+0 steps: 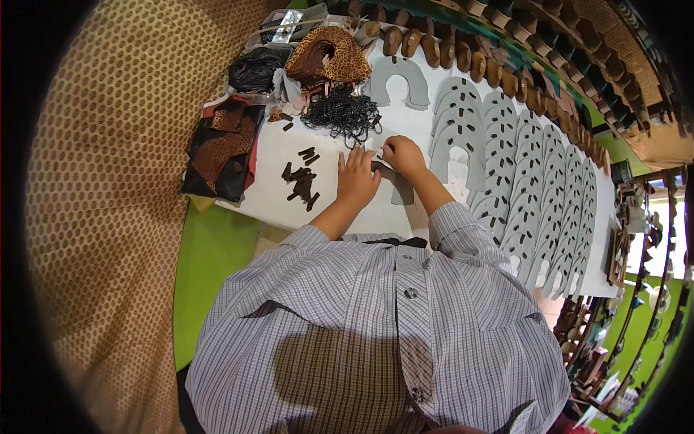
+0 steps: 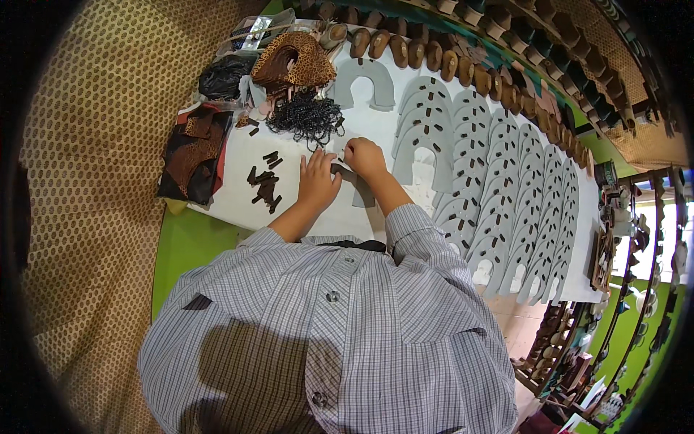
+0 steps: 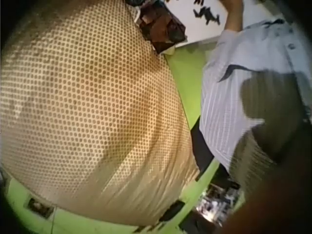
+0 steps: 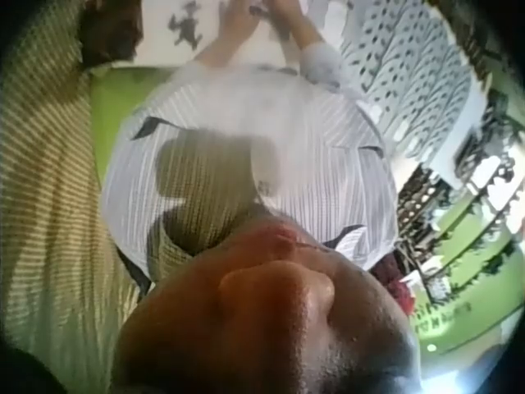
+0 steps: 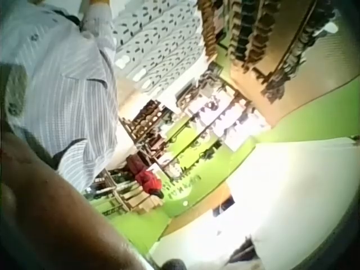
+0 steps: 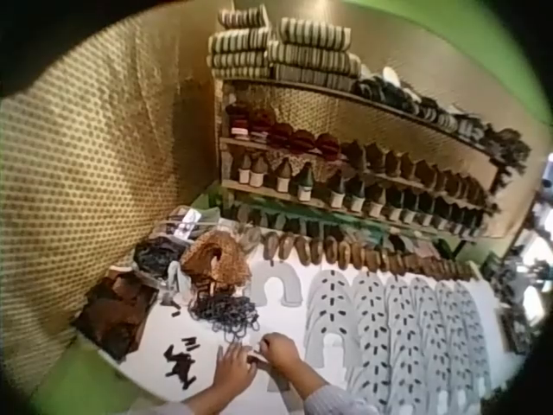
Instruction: Assembling shoe upper components by manually aligning and sticking parts together on a workbench.
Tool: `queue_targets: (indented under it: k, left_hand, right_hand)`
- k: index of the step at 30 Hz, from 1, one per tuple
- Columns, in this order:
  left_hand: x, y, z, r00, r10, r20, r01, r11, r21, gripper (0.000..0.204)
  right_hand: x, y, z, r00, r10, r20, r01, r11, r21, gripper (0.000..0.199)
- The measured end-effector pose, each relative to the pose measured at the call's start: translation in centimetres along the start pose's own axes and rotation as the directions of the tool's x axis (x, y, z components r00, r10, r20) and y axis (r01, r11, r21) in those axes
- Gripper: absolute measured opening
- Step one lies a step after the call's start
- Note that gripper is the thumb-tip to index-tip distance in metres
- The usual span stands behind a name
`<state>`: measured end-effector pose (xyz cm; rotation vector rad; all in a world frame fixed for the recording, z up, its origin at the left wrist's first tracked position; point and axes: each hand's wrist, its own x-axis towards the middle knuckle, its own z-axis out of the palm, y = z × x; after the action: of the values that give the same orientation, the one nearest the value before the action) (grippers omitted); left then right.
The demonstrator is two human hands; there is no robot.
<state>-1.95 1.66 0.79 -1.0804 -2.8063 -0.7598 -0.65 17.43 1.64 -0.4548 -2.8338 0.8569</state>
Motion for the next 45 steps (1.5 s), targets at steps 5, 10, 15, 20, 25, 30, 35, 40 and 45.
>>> queue_targets:
  k: [5, 10, 15, 20, 25, 30, 35, 40, 45]
  left_hand:
    - [0.0, 0.0, -0.1, 1.000, -0.007, 0.004, 0.007, 1.000, 0.019, 0.043]
    - [-0.1, -0.1, 0.3, 1.000, 0.006, -0.019, -0.005, 0.999, 0.034, 0.043]
    - [-0.1, -0.2, 0.4, 1.000, 0.019, -0.021, -0.018, 0.999, 0.039, 0.044]
    - [-0.1, -0.3, 0.6, 0.999, 0.025, -0.028, -0.023, 0.998, 0.054, 0.044]
    - [0.0, -0.3, 0.7, 0.998, 0.032, -0.048, -0.029, 0.998, 0.049, 0.043]
    - [-0.1, -0.4, 0.9, 0.996, 0.047, -0.077, -0.042, 0.997, 0.071, 0.043]
    - [-0.1, -0.2, 0.6, 0.997, 0.037, -0.062, -0.034, 0.998, 0.057, 0.043]
    - [-0.1, -0.1, 0.6, 0.997, 0.048, -0.060, -0.044, 0.997, 0.063, 0.043]
    - [-0.2, -0.3, 0.7, 0.997, 0.043, -0.069, -0.038, 0.997, 0.067, 0.042]
  right_hand:
    - [0.2, -0.5, -0.8, 0.995, 0.035, 0.097, -0.045, 0.994, 0.104, 0.022]
    - [0.8, -0.3, -1.0, 0.993, -0.007, 0.120, -0.003, 0.996, 0.087, 0.021]
    - [1.3, 0.3, -0.6, 0.980, -0.161, 0.113, 0.160, 0.987, 0.018, 0.019]
    - [1.1, 0.1, 0.1, 0.972, -0.222, 0.077, 0.233, 0.954, -0.190, 0.014]
    - [1.1, 0.5, 0.6, 0.957, -0.288, 0.030, 0.285, 0.918, -0.275, 0.014]
    - [0.8, 0.4, 0.4, 0.951, -0.310, 0.000, 0.300, 0.919, -0.254, 0.013]
    - [0.7, 0.5, 0.2, 0.956, -0.291, -0.034, 0.281, 0.943, -0.177, 0.012]
    - [0.9, 0.8, -0.5, 0.954, -0.299, 0.013, 0.299, 0.952, -0.063, 0.011]
    - [1.4, 0.3, -0.8, 0.943, -0.317, 0.100, 0.323, 0.945, -0.044, 0.010]
